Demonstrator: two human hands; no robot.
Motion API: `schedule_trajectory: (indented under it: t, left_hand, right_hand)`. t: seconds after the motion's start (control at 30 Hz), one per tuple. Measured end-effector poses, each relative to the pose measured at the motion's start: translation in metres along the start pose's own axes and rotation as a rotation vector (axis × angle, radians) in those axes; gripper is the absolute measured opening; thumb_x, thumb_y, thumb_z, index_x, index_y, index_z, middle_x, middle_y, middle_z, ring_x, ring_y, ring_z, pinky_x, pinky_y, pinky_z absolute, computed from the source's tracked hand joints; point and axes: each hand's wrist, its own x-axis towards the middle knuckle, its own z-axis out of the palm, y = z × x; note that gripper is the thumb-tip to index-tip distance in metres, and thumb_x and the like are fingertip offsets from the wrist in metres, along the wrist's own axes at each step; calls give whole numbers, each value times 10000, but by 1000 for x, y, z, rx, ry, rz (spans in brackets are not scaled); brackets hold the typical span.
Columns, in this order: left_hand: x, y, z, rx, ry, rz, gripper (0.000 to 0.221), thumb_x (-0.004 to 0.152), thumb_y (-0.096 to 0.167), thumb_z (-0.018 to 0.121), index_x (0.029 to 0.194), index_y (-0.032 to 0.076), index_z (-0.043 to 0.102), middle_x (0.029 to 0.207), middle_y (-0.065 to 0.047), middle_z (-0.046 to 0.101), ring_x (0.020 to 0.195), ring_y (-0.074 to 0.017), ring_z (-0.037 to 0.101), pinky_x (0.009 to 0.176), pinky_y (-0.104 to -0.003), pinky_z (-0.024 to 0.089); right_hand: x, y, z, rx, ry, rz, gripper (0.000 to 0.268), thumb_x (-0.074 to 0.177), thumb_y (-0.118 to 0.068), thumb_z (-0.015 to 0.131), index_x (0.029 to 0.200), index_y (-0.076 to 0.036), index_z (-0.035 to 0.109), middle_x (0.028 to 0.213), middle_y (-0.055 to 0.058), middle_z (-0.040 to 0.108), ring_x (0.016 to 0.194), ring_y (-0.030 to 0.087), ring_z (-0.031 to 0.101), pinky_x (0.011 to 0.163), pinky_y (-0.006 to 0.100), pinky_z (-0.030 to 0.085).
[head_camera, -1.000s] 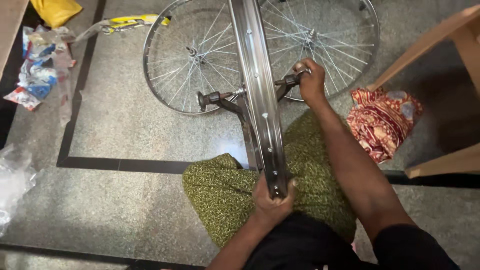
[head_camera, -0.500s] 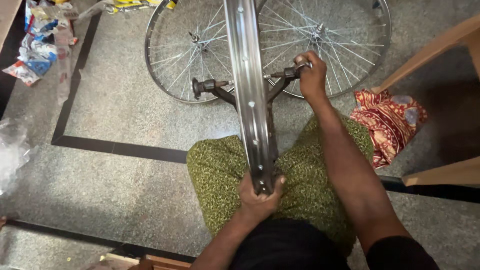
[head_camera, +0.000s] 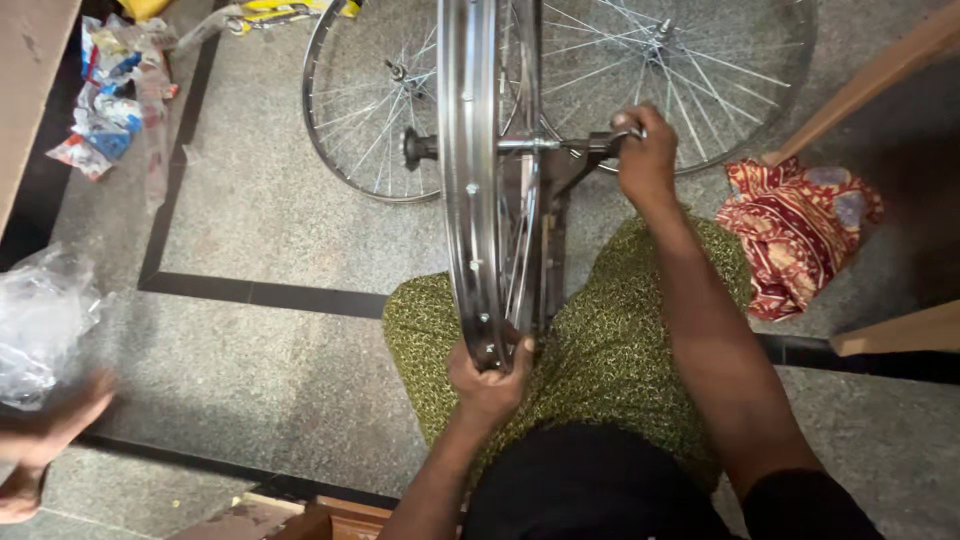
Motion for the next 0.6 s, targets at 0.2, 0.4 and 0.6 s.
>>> schedule_trajectory:
  t: [0.2, 0.4, 0.6]
  left_hand:
    - [-9, 5, 5, 22, -70, -166, 219, 911, 200, 772, 1016, 75, 627, 825, -11, 660, 668, -100, 670, 589, -256, 603]
    - [-5, -12, 13, -98, -56, 170, 547, 954, 548, 623, 1102, 21, 605, 797, -40, 672, 628, -102, 662, 531, -282, 605]
    - [27, -44, -7, -184, 230, 329, 678, 1103, 622, 269, 959, 88, 661, 811, -68, 657, 695, -116, 632, 628, -305, 556]
  right_hand:
    - [-2, -17, -14, -73, 5, -18, 49, 1016, -46, 634, 1015, -9, 666, 899, 92, 674, 843, 172, 632, 756, 332, 499]
    - [-33, -17, -28, 57, 145, -132, 138, 1098, -106, 615, 1183, -5, 658, 1102, 90, 670, 988, 181, 630, 850, 329, 522]
    - [-137, 36, -50, 452, 181, 460, 194, 1074, -98, 500, 917, -88, 613, 699, 37, 562, 539, 119, 461, 433, 270, 324]
